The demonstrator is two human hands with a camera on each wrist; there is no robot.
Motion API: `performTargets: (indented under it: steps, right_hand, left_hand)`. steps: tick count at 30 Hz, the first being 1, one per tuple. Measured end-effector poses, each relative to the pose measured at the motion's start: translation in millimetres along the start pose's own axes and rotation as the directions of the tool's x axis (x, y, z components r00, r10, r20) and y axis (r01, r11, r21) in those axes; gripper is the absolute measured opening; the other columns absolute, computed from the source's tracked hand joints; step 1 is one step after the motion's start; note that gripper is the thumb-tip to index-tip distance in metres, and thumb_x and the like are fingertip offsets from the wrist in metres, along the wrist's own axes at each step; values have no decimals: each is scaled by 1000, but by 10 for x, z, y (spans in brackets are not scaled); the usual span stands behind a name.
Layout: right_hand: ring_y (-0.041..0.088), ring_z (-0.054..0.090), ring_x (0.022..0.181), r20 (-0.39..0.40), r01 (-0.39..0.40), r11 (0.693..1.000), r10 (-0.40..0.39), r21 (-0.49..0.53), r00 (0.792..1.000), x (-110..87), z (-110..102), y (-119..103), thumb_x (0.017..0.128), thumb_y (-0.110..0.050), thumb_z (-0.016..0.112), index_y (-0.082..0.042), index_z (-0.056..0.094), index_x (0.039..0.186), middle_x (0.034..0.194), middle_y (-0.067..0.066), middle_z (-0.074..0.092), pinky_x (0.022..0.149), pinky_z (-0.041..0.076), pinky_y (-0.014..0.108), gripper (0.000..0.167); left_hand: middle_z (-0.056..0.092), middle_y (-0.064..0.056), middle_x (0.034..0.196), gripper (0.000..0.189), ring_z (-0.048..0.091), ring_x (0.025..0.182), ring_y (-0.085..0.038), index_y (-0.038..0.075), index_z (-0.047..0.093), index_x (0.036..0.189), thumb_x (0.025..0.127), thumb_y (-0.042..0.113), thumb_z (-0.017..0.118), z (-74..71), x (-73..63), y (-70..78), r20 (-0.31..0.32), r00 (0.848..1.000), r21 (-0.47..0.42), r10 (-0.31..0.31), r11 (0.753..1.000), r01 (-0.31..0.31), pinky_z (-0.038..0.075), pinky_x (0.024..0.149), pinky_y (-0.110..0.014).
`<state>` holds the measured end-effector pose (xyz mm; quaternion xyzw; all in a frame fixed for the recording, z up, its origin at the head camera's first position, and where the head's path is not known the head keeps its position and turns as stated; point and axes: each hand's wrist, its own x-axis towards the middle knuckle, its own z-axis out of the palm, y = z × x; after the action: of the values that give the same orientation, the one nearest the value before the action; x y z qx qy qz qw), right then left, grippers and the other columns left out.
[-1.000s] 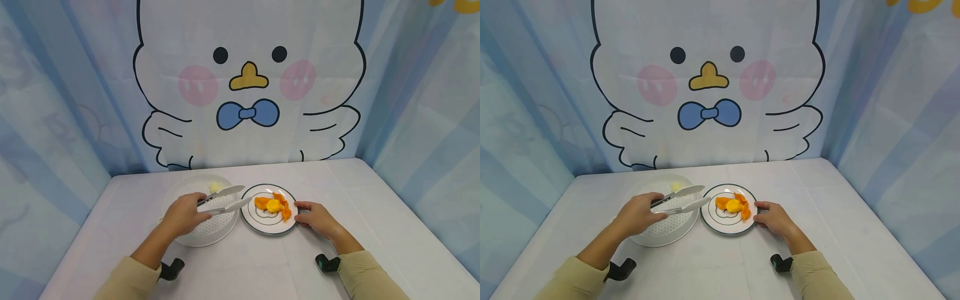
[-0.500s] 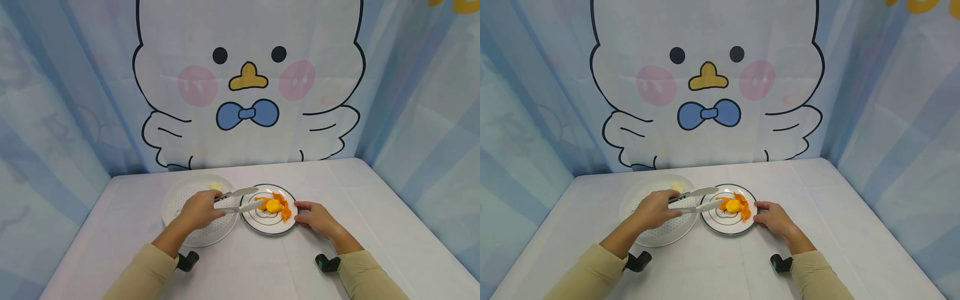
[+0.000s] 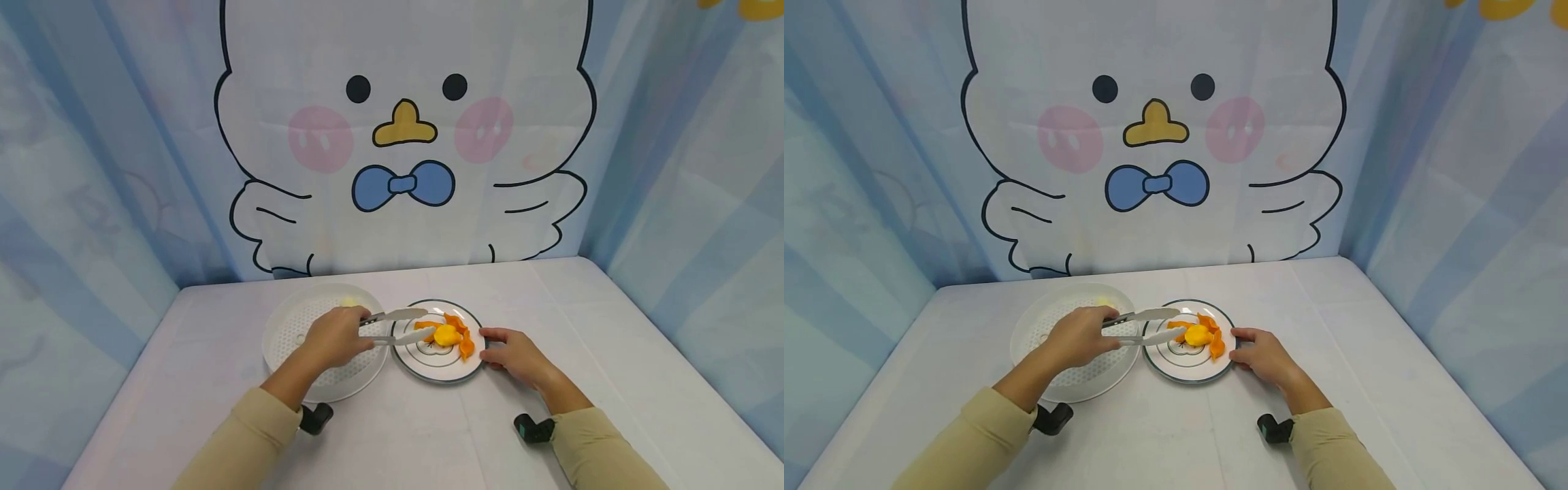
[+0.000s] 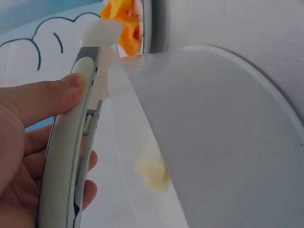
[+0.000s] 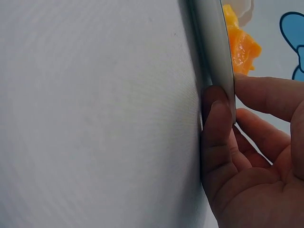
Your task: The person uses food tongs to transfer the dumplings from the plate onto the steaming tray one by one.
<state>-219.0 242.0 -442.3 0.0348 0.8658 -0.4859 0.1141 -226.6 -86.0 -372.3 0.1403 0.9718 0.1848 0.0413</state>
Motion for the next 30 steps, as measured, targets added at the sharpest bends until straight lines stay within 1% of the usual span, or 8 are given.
performTargets:
  steps: [7, 14, 19, 25, 30]
  right_hand:
    - [21, 59, 91, -4, -1, 1000, 1, 2, 1000, 1, 5, -6, 92, -8, 70, 5, 50, 141, 146, 29, 42, 81, 55, 30, 55]
    - [20, 59, 90, -7, -7, 1000, 7, -1, 1000, 2, 6, 1, 92, -8, 70, 5, 50, 142, 146, 29, 43, 80, 55, 29, 55]
    - [20, 60, 90, -3, -7, 1000, 7, 8, 1000, -3, 7, 1, 91, -9, 71, 5, 49, 142, 146, 28, 43, 80, 55, 30, 57]
    - [20, 60, 91, -1, -13, 1000, 13, 11, 1000, -1, 9, 4, 92, -9, 71, 5, 49, 143, 147, 28, 43, 81, 56, 31, 57]
    - [20, 60, 92, -3, -15, 1000, 15, 10, 1000, 5, 9, 11, 91, -8, 71, 5, 49, 143, 146, 28, 44, 81, 56, 31, 58]
  left_hand:
    - [70, -4, 102, 48, 61, 84, -16, 7, 67, 125, 83, 26, 83, 15, 44, 42, 26, 1000, 37, -1, 999, 0, 54, 81, -38]
    - [70, -4, 101, 45, 61, 83, -16, 8, 68, 123, 84, 24, 83, 37, 66, 43, 26, 1000, 43, -1, 999, -1, 53, 81, -38]
    - [71, -4, 102, 43, 63, 85, -17, 7, 68, 122, 85, 23, 82, 14, 44, 53, 27, 1000, 43, 13, 999, -14, 54, 83, -39]
    - [71, -3, 101, 41, 63, 84, -16, 7, 69, 121, 85, 23, 82, -16, 3, 58, 28, 1000, 29, 9, 1000, -10, 54, 83, -37]
    - [70, -2, 99, 41, 61, 83, -15, 7, 69, 120, 85, 23, 81, -45, -36, 39, 10, 1000, 16, 8, 1000, -8, 54, 81, -36]
